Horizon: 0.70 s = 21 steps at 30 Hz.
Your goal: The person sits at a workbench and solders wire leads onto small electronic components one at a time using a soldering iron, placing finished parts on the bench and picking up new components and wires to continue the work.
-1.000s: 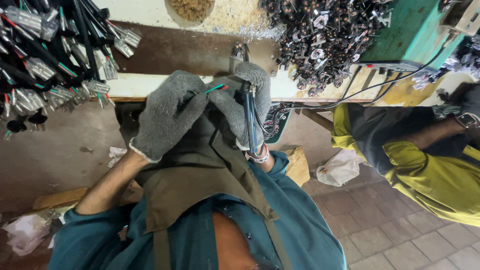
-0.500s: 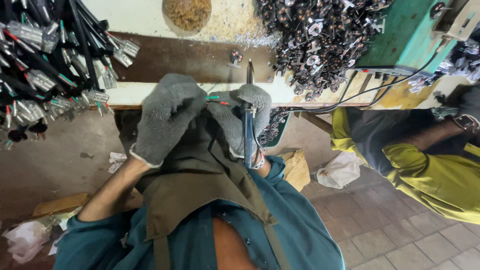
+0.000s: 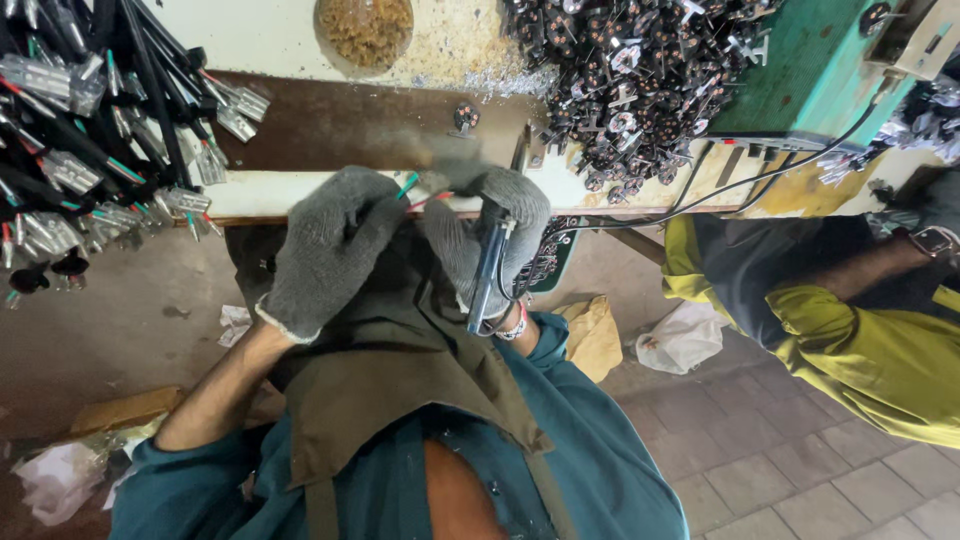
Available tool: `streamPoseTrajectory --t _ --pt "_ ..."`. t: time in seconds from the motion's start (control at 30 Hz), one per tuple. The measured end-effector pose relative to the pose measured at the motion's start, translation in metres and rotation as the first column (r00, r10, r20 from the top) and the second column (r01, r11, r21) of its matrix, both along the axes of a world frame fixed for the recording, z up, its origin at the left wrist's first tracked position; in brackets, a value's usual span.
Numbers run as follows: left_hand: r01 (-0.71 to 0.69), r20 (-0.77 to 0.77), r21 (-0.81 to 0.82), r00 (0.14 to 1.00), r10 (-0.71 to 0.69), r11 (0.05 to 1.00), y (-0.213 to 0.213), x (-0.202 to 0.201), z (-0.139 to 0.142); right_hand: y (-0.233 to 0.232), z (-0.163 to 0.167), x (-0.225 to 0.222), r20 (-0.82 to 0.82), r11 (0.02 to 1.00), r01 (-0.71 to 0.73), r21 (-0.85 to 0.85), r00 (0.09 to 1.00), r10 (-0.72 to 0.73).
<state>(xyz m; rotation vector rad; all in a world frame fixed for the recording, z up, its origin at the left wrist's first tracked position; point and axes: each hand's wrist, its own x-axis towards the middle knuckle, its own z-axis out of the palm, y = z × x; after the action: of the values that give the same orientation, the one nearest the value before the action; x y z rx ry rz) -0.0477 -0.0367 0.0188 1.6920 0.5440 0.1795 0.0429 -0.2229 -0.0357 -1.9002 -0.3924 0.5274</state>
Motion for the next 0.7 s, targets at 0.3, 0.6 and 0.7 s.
streamPoseTrajectory --t 0.3,0.6,0.7 --pt "-0.074 -0.15 -0.418 0.989 0.011 0.905 0.002 -0.003 0.0 -0.002 0.003 0.008 -0.18 0.951 -0.053 0.304 0.977 0.112" --pt "0.08 -0.148 -0.078 0.985 -0.091 0.994 0.001 -0.001 0.001 -0.003 0.01 0.02 -0.016 0.997 0.027 0.078 1.0 -0.026" --pt "0.059 -0.157 -0.168 0.984 -0.085 0.984 0.0 0.002 0.0 0.01 0.023 0.015 0.097 0.995 -0.091 0.046 0.992 0.086"
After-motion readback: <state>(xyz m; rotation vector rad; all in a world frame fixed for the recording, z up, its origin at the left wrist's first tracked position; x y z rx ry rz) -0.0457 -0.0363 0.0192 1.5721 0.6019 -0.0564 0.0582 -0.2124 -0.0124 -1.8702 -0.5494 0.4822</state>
